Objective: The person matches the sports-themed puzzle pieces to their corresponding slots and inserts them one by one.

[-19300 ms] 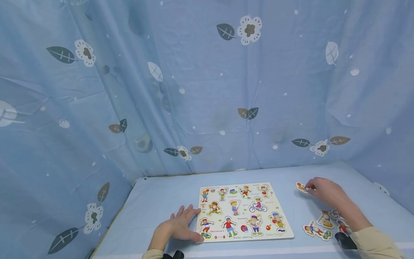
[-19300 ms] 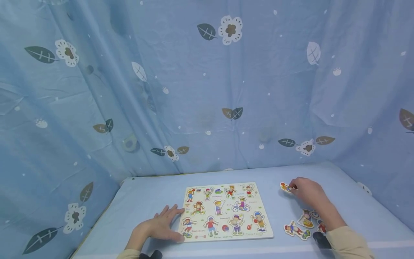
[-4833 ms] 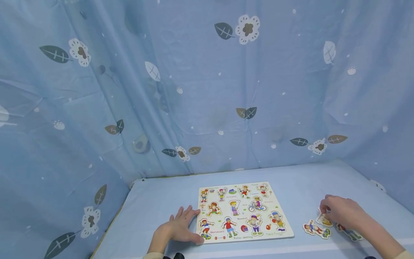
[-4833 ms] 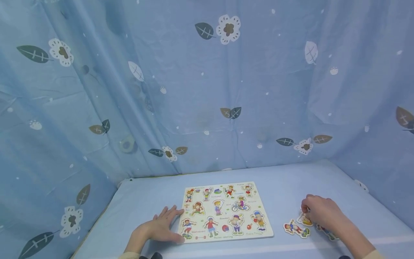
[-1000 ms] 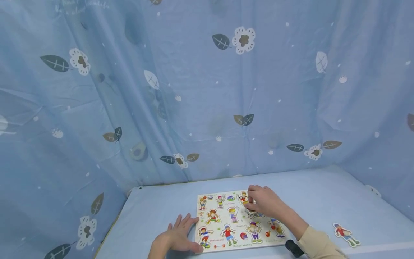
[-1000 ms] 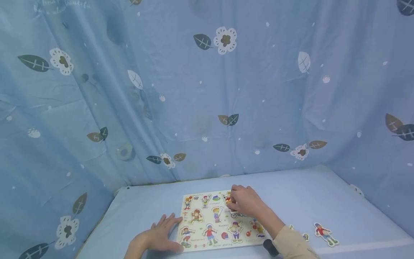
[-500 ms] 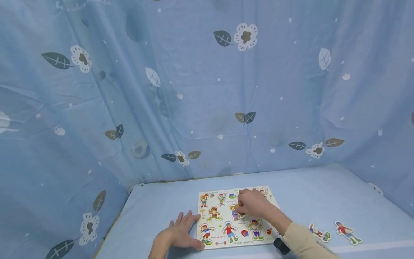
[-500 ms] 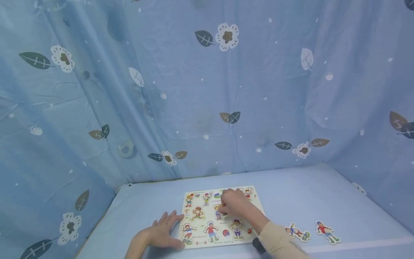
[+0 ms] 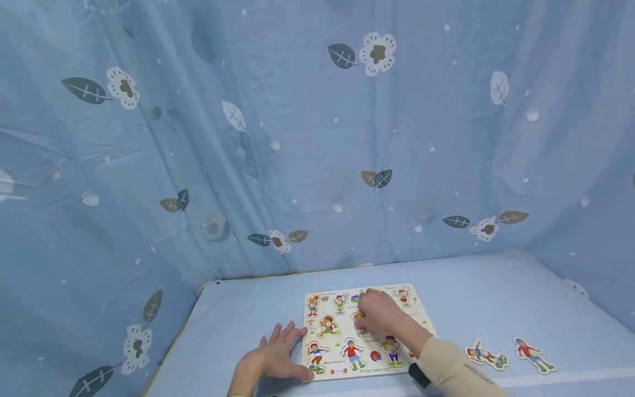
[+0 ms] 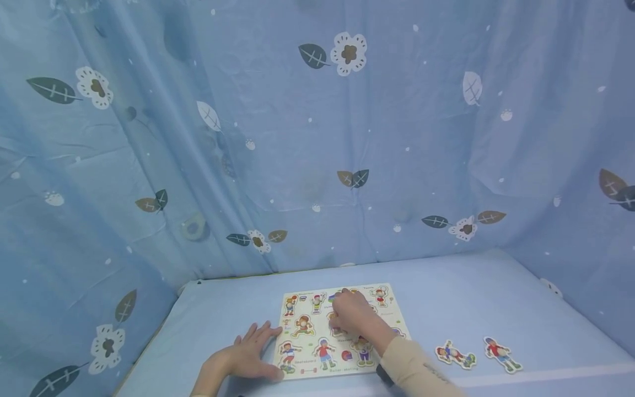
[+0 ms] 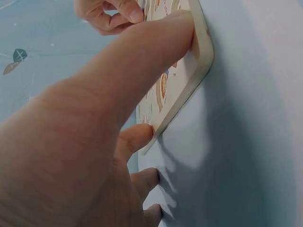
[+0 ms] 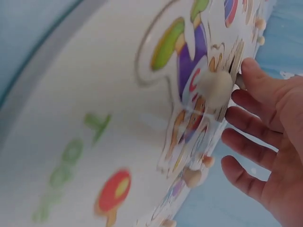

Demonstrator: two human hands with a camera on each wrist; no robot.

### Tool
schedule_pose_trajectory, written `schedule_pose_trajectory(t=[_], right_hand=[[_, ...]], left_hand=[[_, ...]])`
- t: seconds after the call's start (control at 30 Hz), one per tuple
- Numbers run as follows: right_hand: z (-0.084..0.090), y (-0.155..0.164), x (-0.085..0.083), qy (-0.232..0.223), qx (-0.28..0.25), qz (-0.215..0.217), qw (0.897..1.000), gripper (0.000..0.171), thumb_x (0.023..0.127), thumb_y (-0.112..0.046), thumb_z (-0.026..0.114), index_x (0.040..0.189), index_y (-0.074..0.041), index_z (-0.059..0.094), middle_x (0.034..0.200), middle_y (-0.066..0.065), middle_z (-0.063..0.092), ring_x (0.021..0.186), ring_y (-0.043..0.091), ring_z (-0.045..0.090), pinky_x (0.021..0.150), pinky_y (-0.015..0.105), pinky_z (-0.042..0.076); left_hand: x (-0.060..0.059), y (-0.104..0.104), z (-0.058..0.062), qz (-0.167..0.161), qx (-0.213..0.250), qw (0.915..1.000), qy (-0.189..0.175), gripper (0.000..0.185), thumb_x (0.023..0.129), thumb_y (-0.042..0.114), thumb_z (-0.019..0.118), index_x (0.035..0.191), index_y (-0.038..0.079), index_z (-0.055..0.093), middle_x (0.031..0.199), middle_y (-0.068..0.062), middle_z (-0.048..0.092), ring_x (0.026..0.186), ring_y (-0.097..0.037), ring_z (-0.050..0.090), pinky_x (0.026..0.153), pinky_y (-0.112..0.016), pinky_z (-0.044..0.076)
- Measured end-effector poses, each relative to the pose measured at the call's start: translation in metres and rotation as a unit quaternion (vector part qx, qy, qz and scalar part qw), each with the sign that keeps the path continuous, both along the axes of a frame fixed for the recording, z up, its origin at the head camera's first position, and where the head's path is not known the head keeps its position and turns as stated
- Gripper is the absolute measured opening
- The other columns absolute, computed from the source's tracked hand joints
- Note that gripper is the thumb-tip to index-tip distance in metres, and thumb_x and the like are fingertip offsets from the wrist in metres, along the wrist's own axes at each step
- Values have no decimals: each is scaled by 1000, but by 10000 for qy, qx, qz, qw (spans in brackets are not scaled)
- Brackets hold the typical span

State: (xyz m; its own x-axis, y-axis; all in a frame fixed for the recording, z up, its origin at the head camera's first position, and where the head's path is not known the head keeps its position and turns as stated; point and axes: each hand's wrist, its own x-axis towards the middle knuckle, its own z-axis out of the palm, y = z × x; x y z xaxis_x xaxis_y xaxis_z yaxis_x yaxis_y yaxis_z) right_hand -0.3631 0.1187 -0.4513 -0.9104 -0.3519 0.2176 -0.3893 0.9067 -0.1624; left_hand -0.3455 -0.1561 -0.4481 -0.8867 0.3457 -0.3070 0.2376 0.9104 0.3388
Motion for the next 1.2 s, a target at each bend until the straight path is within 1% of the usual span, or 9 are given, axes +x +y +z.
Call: schedule_pose_trajectory(t=[0.1, 0.27, 0.43, 0.53, 0.63, 0.77, 0.9, 1.07, 1.2], right_hand=[[0, -4, 0, -64, -24, -34, 10000, 38, 84, -31, 79, 58, -20, 53, 77, -9, 54, 103, 25, 61, 92, 48, 49], [-1, -5, 1, -241, -134, -241, 9993, 37, 84, -33, 79, 60, -20, 54, 79, -9, 53, 78, 14, 49, 86, 45, 49], [-6, -1, 4, 32, -172, -137, 9998, 36, 84, -35, 78, 62, -22, 53, 75, -12, 52, 70, 11, 44, 94, 56, 48], [-6, 0, 7, 203, -105, -28, 9997, 35, 85, -35, 77, 63, -23, 52, 73, -12, 51, 74, 12, 49, 97, 62, 45], [-3, 1, 11, 216, 0, -68, 9997, 35, 84, -34, 78, 64, -23, 52, 77, -10, 52, 80, 15, 49, 91, 57, 45], [3, 6, 18, 67, -58, -262, 9996, 30, 81, -37, 81, 67, -23, 58, 92, -5, 59, 94, 20, 52, 89, 55, 42], [6, 20, 22, 51, -317, -303, 9990, 19, 81, -35, 81, 77, -24, 66, 105, -2, 64, 105, 23, 57, 93, 59, 42], [8, 37, 27, 138, -496, -198, 9985, 13, 84, -30, 79, 90, -22, 71, 106, -3, 66, 105, 23, 59, 94, 61, 42], [12, 50, 35, 112, -535, -205, 9983, 12, 85, -29, 79, 91, -22, 71, 100, -8, 64, 102, 20, 59, 89, 56, 43]], left_hand=[[-1, 0, -1, 7, -31, 10000, -39, 97, 69, 61, 80, 148, 20, 43, 160, -18, 28, 148, -48, 14, 112, -74, 12], [-1, 0, -3, -25, -24, 10000, -77, 98, 69, 63, 79, 148, 20, 43, 160, -18, 28, 148, -48, 14, 112, -74, 12], [-1, 1, -2, -28, -60, 10000, -49, 94, 70, 61, 79, 147, 21, 44, 160, -18, 29, 147, -48, 15, 112, -74, 12], [-1, 1, -2, -8, -70, 10000, -25, 94, 70, 61, 79, 147, 21, 44, 160, -17, 28, 148, -47, 15, 112, -73, 12], [-1, 1, -1, -9, -65, 10000, -12, 94, 70, 61, 79, 147, 21, 44, 160, -17, 28, 148, -48, 15, 112, -73, 12], [0, 1, 0, -9, -72, 10000, 5, 94, 70, 60, 80, 147, 20, 44, 159, -18, 29, 147, -48, 15, 112, -74, 12], [0, 2, 1, -59, -67, 9999, 45, 94, 70, 60, 80, 146, 19, 44, 159, -19, 29, 147, -49, 16, 111, -74, 13], [0, -1, 0, -70, -43, 10000, 39, 94, 69, 61, 79, 146, 19, 44, 159, -18, 29, 147, -49, 16, 111, -75, 13], [-1, -2, -3, -61, 61, 10000, -5, 99, 67, 65, 79, 146, 18, 44, 159, -19, 29, 147, -50, 15, 111, -75, 12]])
